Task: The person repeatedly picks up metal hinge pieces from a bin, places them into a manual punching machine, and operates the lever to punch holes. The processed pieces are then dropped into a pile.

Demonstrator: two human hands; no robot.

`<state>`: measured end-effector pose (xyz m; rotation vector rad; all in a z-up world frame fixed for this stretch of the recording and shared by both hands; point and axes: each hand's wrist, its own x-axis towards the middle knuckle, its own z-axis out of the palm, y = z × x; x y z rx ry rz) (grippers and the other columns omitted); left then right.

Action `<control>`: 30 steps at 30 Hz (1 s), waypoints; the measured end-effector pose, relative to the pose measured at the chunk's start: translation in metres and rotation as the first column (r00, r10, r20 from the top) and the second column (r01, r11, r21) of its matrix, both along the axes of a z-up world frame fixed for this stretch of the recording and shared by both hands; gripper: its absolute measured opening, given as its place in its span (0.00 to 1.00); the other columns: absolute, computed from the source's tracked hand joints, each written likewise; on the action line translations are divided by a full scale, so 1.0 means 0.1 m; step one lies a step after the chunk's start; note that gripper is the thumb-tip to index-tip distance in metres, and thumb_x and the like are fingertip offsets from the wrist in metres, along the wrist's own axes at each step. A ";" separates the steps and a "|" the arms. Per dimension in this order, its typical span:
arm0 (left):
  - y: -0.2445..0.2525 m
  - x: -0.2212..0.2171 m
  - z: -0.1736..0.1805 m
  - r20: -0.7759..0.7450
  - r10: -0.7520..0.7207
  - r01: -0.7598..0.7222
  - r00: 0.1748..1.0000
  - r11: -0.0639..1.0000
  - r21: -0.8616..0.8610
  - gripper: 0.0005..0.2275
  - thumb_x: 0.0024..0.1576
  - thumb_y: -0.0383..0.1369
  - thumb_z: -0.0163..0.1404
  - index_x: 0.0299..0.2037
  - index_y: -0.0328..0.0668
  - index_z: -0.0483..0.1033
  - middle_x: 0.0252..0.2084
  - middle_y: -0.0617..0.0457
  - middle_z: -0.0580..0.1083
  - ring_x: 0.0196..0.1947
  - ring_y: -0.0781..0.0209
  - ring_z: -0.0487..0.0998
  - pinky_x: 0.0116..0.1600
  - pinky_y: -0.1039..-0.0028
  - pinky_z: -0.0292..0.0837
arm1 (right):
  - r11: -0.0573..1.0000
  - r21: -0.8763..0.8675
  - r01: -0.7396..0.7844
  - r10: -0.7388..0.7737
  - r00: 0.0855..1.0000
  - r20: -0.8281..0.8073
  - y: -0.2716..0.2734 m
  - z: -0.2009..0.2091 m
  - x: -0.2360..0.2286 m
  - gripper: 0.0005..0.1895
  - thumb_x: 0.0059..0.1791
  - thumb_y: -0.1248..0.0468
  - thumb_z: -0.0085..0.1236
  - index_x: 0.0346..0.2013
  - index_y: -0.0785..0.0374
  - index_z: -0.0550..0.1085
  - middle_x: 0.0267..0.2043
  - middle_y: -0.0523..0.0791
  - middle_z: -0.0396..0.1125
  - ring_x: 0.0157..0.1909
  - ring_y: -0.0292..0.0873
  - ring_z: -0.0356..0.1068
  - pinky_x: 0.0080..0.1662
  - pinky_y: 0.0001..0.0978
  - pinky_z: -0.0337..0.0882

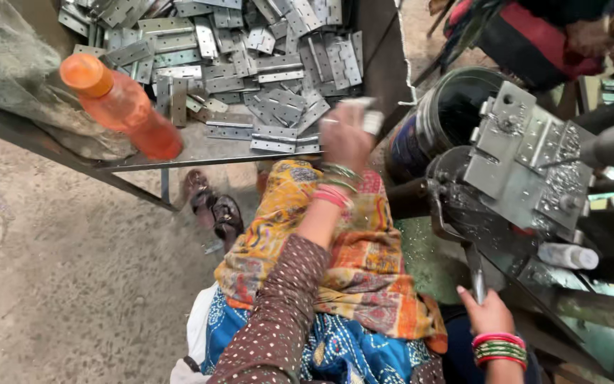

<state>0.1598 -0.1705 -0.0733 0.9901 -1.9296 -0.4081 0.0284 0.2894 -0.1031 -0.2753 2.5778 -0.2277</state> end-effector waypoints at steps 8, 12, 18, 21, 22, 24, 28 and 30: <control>-0.84 0.22 -1.08 0.474 0.291 -0.302 0.831 0.952 -0.055 0.17 0.50 0.39 0.53 0.50 0.46 0.75 0.47 0.49 0.71 0.47 0.50 0.75 0.51 0.57 0.70 | 0.999 0.031 0.040 -0.039 0.999 -0.008 -0.27 0.27 0.11 0.26 0.47 0.42 0.60 0.43 0.62 0.79 0.19 0.53 0.71 0.17 0.50 0.72 0.29 0.43 0.72; -0.91 0.16 -1.29 0.523 0.271 -0.248 0.808 0.962 -0.116 0.04 0.63 0.32 0.50 0.44 0.47 0.75 0.44 0.52 0.71 0.47 0.54 0.75 0.55 0.60 0.72 | 0.996 0.064 0.063 -0.064 0.998 0.021 -0.25 0.30 0.11 0.26 0.47 0.42 0.59 0.43 0.61 0.79 0.19 0.53 0.71 0.17 0.50 0.73 0.28 0.43 0.72; -0.90 0.41 -0.93 0.145 0.221 -0.228 0.964 0.973 0.033 0.13 0.59 0.24 0.48 0.52 0.48 0.75 0.45 0.49 0.75 0.47 0.47 0.77 0.48 0.60 0.76 | 0.996 0.058 0.069 -0.070 0.997 0.012 -0.22 0.23 0.10 0.27 0.46 0.41 0.59 0.44 0.62 0.78 0.19 0.52 0.72 0.17 0.50 0.72 0.28 0.43 0.73; -0.76 0.43 -0.34 0.021 0.133 -0.134 0.991 0.972 0.193 0.22 0.53 0.25 0.50 0.60 0.44 0.71 0.40 0.44 0.76 0.43 0.40 0.77 0.48 0.51 0.73 | 0.993 0.094 0.065 -0.066 0.998 0.005 -0.24 0.16 0.05 0.29 0.46 0.39 0.59 0.44 0.62 0.78 0.23 0.54 0.74 0.21 0.53 0.76 0.31 0.45 0.75; -0.68 0.41 -0.11 -0.047 0.080 -0.065 0.996 0.961 0.267 0.22 0.56 0.28 0.52 0.62 0.47 0.70 0.40 0.43 0.76 0.42 0.39 0.77 0.47 0.50 0.72 | 0.992 0.112 0.062 -0.062 0.998 0.000 -0.23 0.14 0.06 0.30 0.47 0.39 0.59 0.45 0.63 0.78 0.24 0.55 0.75 0.24 0.54 0.77 0.33 0.46 0.76; -0.38 0.28 0.32 -0.191 -0.032 0.109 0.981 0.907 0.406 0.21 0.60 0.33 0.56 0.65 0.52 0.69 0.39 0.42 0.77 0.40 0.36 0.77 0.43 0.48 0.70 | 0.989 -0.011 -0.146 0.143 0.980 -0.140 -0.21 0.10 0.07 0.29 0.45 0.39 0.60 0.45 0.60 0.78 0.35 0.56 0.75 0.39 0.62 0.75 0.42 0.51 0.73; 0.36 -0.15 0.89 -0.376 -0.347 0.438 0.859 0.880 0.187 0.21 0.62 0.32 0.55 0.65 0.54 0.67 0.41 0.45 0.78 0.39 0.45 0.81 0.46 0.56 0.76 | 0.996 0.004 -0.087 0.087 0.990 -0.112 -0.19 0.13 0.14 0.28 0.45 0.41 0.60 0.46 0.62 0.76 0.38 0.59 0.75 0.44 0.64 0.75 0.47 0.52 0.73; 0.76 -0.48 1.02 -0.268 -0.373 0.421 0.888 0.894 0.151 0.21 0.61 0.32 0.56 0.65 0.52 0.69 0.41 0.43 0.77 0.41 0.45 0.80 0.45 0.58 0.76 | 0.998 0.001 -0.058 0.058 0.995 -0.083 -0.24 0.18 0.13 0.28 0.46 0.41 0.60 0.46 0.61 0.76 0.38 0.59 0.75 0.45 0.64 0.75 0.48 0.53 0.72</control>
